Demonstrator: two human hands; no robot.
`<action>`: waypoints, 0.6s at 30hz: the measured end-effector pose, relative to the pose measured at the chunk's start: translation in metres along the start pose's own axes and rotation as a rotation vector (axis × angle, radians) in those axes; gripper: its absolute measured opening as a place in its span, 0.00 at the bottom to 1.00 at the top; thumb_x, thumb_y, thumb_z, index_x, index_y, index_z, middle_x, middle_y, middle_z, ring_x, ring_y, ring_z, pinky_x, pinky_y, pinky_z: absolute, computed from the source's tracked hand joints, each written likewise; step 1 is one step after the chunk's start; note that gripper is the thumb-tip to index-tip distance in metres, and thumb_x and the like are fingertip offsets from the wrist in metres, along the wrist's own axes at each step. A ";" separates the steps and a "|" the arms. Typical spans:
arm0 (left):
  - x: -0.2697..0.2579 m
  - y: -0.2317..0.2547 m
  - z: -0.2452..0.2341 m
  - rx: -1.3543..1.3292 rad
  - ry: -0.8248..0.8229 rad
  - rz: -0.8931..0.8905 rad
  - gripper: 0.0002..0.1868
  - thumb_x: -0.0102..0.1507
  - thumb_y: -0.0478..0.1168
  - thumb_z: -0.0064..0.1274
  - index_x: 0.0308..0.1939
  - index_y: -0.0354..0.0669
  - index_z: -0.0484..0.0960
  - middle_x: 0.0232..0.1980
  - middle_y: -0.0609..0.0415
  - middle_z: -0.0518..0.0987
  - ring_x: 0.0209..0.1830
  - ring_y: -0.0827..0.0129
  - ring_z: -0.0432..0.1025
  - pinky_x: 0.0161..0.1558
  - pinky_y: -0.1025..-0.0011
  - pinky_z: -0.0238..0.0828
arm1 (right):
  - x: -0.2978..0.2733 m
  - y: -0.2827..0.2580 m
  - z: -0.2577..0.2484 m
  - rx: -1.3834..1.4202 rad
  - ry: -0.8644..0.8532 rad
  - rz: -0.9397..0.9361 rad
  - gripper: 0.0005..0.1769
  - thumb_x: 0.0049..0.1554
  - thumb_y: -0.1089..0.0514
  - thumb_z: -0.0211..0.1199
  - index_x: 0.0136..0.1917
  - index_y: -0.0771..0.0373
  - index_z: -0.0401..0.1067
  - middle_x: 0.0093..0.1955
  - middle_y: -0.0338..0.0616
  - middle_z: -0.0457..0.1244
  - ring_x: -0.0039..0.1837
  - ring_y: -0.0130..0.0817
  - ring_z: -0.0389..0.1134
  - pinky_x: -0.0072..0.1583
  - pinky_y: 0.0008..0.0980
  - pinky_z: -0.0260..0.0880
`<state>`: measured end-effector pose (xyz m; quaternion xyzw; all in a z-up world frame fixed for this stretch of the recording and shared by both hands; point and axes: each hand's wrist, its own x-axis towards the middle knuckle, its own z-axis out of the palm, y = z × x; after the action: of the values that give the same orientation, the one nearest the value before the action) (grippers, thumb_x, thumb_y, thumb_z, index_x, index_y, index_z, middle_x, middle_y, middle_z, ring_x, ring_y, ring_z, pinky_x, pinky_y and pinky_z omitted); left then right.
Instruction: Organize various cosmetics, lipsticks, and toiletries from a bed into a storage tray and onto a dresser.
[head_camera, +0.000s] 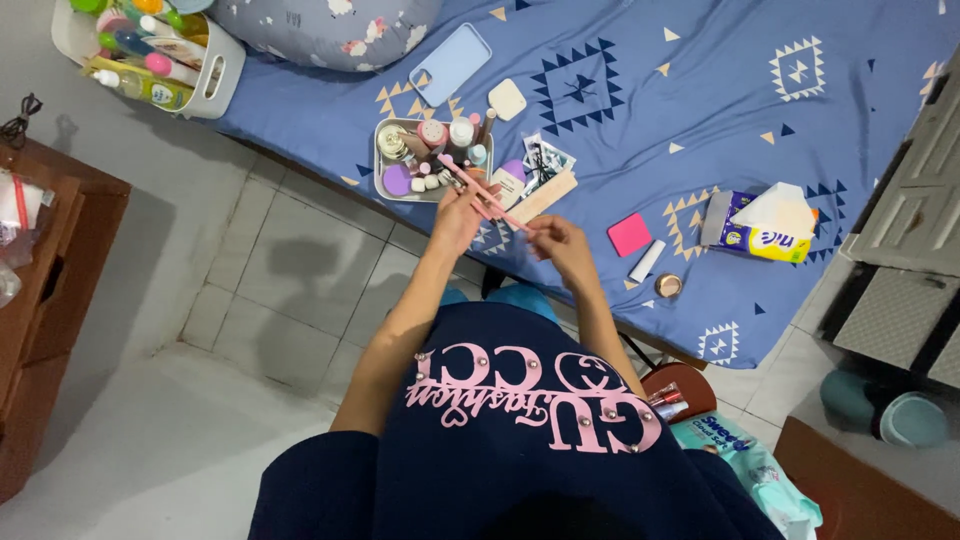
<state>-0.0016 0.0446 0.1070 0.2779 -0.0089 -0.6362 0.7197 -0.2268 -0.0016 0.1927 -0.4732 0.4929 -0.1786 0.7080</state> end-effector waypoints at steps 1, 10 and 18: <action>-0.002 0.005 0.004 0.000 -0.002 -0.001 0.13 0.72 0.36 0.45 0.60 0.36 0.69 0.52 0.47 0.76 0.60 0.52 0.74 0.65 0.52 0.71 | -0.001 -0.006 -0.001 0.000 0.002 -0.001 0.11 0.61 0.65 0.60 0.57 0.68 0.73 0.46 0.44 0.70 0.43 0.31 0.69 0.46 0.27 0.71; -0.035 -0.004 0.024 0.312 -0.131 -0.353 0.17 0.75 0.41 0.35 0.64 0.39 0.68 0.54 0.50 0.78 0.51 0.61 0.76 0.48 0.62 0.77 | 0.030 -0.020 0.031 -0.294 -0.093 -0.298 0.07 0.63 0.62 0.64 0.52 0.68 0.74 0.45 0.42 0.70 0.45 0.24 0.70 0.46 0.25 0.70; -0.041 -0.025 -0.018 0.104 -0.139 -0.399 0.23 0.72 0.41 0.43 0.71 0.41 0.71 0.49 0.55 0.77 0.40 0.67 0.75 0.44 0.60 0.78 | 0.018 0.001 0.066 -0.351 0.054 -0.302 0.10 0.63 0.58 0.61 0.56 0.66 0.71 0.45 0.38 0.70 0.45 0.26 0.72 0.46 0.28 0.74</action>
<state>-0.0254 0.0885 0.0952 0.2664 -0.0361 -0.7823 0.5619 -0.1615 0.0184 0.1861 -0.6524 0.4588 -0.2069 0.5666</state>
